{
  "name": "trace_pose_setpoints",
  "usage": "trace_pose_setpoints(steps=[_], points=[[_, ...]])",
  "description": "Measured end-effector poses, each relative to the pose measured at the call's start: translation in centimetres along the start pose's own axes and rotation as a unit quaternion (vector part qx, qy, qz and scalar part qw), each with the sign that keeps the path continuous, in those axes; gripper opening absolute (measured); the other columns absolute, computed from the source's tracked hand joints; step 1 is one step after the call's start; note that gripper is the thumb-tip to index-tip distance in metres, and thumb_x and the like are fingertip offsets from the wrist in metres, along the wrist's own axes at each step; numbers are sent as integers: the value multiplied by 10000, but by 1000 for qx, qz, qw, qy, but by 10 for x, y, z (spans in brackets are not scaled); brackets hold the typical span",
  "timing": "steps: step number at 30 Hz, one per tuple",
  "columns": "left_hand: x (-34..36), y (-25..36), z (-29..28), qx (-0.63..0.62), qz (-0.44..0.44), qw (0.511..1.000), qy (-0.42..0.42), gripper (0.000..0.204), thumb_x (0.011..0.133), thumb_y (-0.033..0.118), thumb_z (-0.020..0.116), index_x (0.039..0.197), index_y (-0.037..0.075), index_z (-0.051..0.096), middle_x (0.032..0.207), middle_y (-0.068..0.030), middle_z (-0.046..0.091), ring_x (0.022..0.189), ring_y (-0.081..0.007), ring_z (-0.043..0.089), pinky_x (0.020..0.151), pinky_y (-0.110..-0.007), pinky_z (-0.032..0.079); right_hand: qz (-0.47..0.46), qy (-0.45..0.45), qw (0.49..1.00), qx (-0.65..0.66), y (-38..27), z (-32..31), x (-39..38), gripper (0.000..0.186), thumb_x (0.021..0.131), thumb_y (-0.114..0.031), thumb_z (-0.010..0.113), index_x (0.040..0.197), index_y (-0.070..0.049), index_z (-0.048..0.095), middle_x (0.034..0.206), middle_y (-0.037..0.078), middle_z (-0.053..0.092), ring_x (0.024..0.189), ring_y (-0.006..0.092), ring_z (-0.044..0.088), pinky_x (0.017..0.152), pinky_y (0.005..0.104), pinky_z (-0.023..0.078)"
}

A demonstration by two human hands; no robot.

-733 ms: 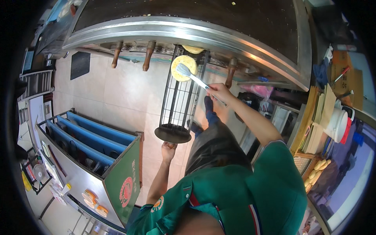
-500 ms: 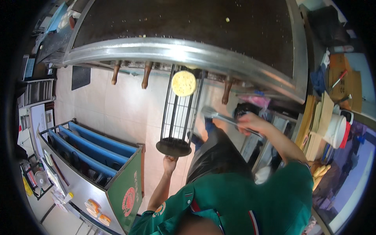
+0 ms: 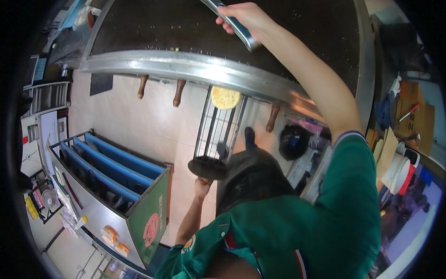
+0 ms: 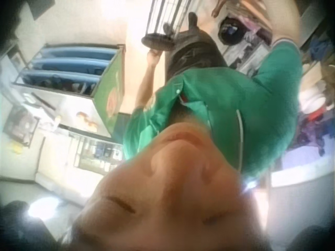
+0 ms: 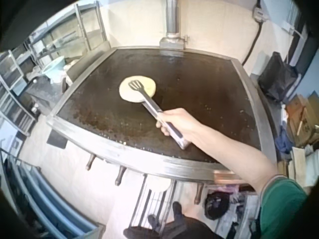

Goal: The person shapes dough into flatbreads, cooks them on a griddle, and transfers them to a cooling rack. They then arrange the baked flatbreads on trays and pack some into plastic bags for sale.

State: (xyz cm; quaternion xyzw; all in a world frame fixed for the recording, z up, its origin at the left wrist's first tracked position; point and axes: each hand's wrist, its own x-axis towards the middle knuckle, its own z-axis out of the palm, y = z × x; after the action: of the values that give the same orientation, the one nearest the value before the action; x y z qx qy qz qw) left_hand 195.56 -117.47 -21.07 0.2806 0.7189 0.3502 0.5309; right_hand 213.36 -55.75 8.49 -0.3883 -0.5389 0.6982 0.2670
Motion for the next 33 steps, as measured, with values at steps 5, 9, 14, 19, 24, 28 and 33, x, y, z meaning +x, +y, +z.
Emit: trace_pose_setpoints(steps=[5, 9, 14, 19, 24, 28, 33], points=[[23, 39, -6, 312, 12, 947, -74, 335, 771, 330, 793, 734, 38, 633, 814, -106, 674, 855, -327, 613, 800, -425, 503, -27, -49, 997, -44, 99, 54, -185, 229, 966, -183, 601, 1085, 7, 651, 873, 20, 635, 706, 65, 569, 668, 230, 495], [47, 68, 0, 263, 29, 962, -74, 345, 773, 359, 788, 884, 39, 723, 1020, -151, 687, 947, -369, 608, 870, -441, 491, 167, 14, 985, 26, 212, 96, -263, 240, 961, -92, 597, 1162, 32, 636, 807, 6, 623, 644, 53, 544, 580, 198, 439], [76, 67, 11, 321, 22, 945, -62, 412, 774, 360, 798, 886, -24, 696, 920, -209, 681, 868, -403, 627, 788, -451, 512, 224, 31, 974, 25, 319, 88, -262, 188, 986, -172, 578, 1005, 4, 639, 785, 8, 620, 611, 51, 545, 569, 208, 462], [121, 71, 18, 171, 43, 979, -105, 393, 868, 281, 756, 653, 51, 520, 493, -39, 499, 402, -157, 414, 436, -346, 358, 228, 52, 972, 12, 335, 41, -367, 267, 945, -187, 624, 1150, -17, 650, 821, 10, 658, 700, 78, 611, 656, 243, 519], [153, 138, 35, 203, -48, 970, -126, 393, 885, 401, 726, 756, 63, 572, 577, 17, 500, 393, -135, 429, 388, -310, 350, 248, 378, 887, -95, 294, 50, -549, 296, 879, -191, 678, 1123, -26, 659, 776, 89, 668, 674, 180, 645, 650, 308, 526], [180, 188, 54, 239, -51, 963, -110, 459, 867, 428, 743, 915, -12, 621, 847, -39, 598, 753, -125, 539, 689, -313, 449, 200, 564, 749, -283, 270, 48, -624, 432, 823, -279, 744, 1143, -11, 633, 821, 149, 669, 686, 265, 659, 661, 366, 535], [263, 211, 75, 247, -47, 963, -94, 552, 850, 472, 743, 1045, -36, 651, 903, -65, 636, 679, -116, 529, 551, -329, 421, 203, 631, 609, -435, 267, 6, -661, 457, 757, -307, 788, 1102, -36, 658, 1291, 192, 552, 1137, 360, 560, 953, 450, 463]])
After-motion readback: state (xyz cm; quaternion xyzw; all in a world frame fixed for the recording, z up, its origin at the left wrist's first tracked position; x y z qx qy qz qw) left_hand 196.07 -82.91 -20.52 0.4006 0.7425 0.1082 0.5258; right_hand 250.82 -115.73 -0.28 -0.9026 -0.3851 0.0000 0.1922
